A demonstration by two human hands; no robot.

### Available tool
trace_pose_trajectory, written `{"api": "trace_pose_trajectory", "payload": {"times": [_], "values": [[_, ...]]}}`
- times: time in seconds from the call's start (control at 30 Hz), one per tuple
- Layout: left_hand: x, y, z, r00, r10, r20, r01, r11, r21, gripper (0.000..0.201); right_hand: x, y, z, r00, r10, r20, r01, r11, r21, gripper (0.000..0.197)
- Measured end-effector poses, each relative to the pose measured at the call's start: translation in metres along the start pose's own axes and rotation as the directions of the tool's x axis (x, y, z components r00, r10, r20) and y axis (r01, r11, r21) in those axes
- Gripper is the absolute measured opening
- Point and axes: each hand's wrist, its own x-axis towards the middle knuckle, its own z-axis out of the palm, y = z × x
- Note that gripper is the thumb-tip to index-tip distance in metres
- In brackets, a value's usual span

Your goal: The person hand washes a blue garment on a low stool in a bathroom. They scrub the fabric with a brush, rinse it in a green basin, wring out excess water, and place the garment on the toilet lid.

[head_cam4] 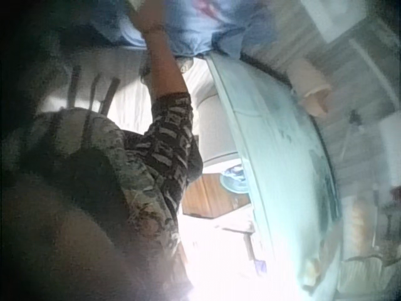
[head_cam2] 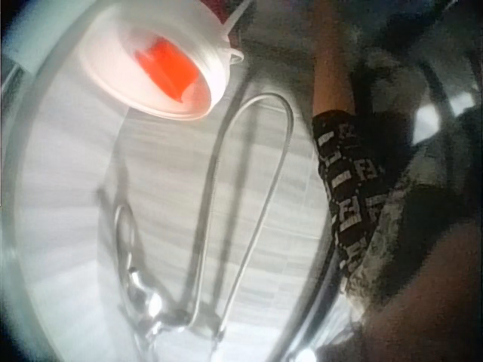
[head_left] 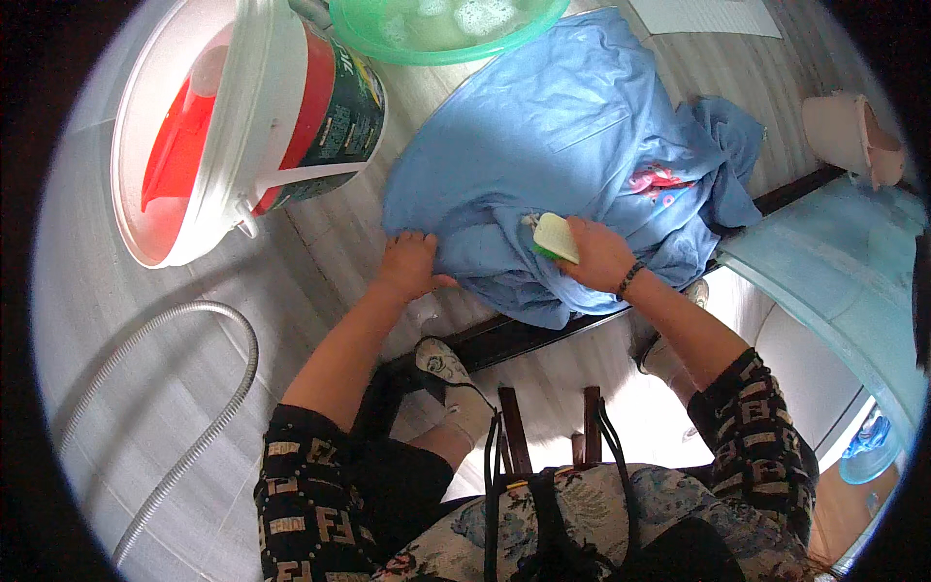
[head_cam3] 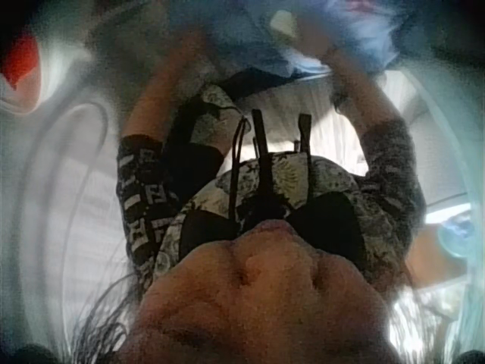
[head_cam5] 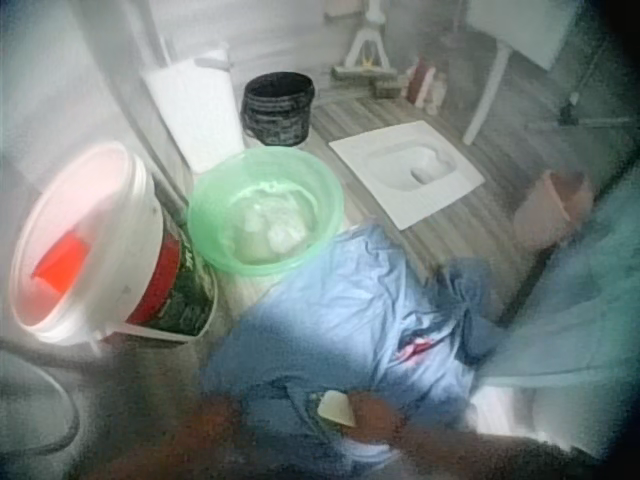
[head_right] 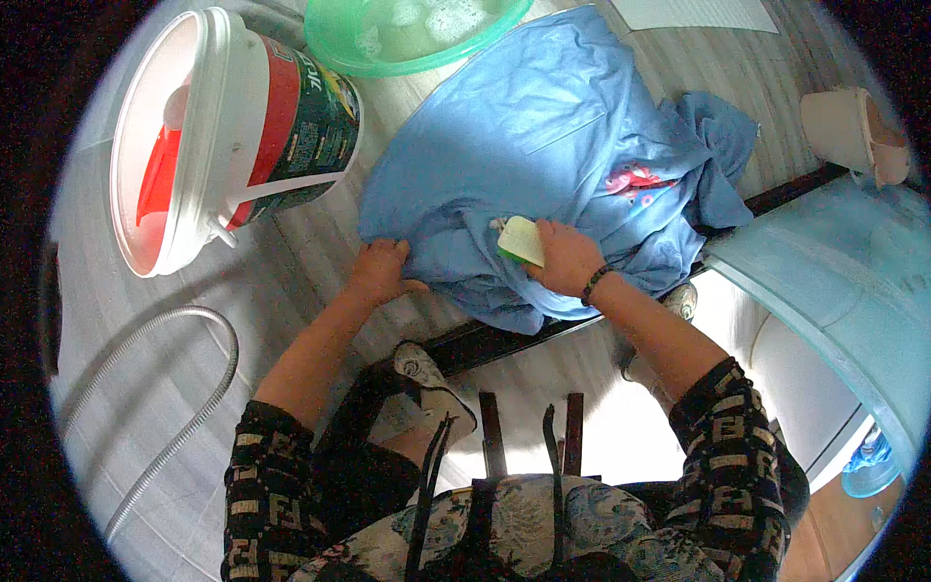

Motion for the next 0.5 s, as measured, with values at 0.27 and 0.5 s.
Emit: {"api": "trace_pose_trajectory", "payload": {"times": [0.27, 0.5], "values": [[0.023, -0.022, 0.011, 0.962, -0.273, -0.005, 0.273, 0.962, -0.025, 0.071, 0.052, -0.097, -0.007, 0.956, -0.152, -0.25, 0.153, 0.988, -0.012, 0.057], [0.023, -0.02, 0.033, 0.944, -0.302, -0.136, 0.292, 0.952, -0.091, 0.075, 0.143, 0.089, -0.032, 0.853, -0.157, -0.497, -0.153, 0.836, -0.527, 0.031]]}}
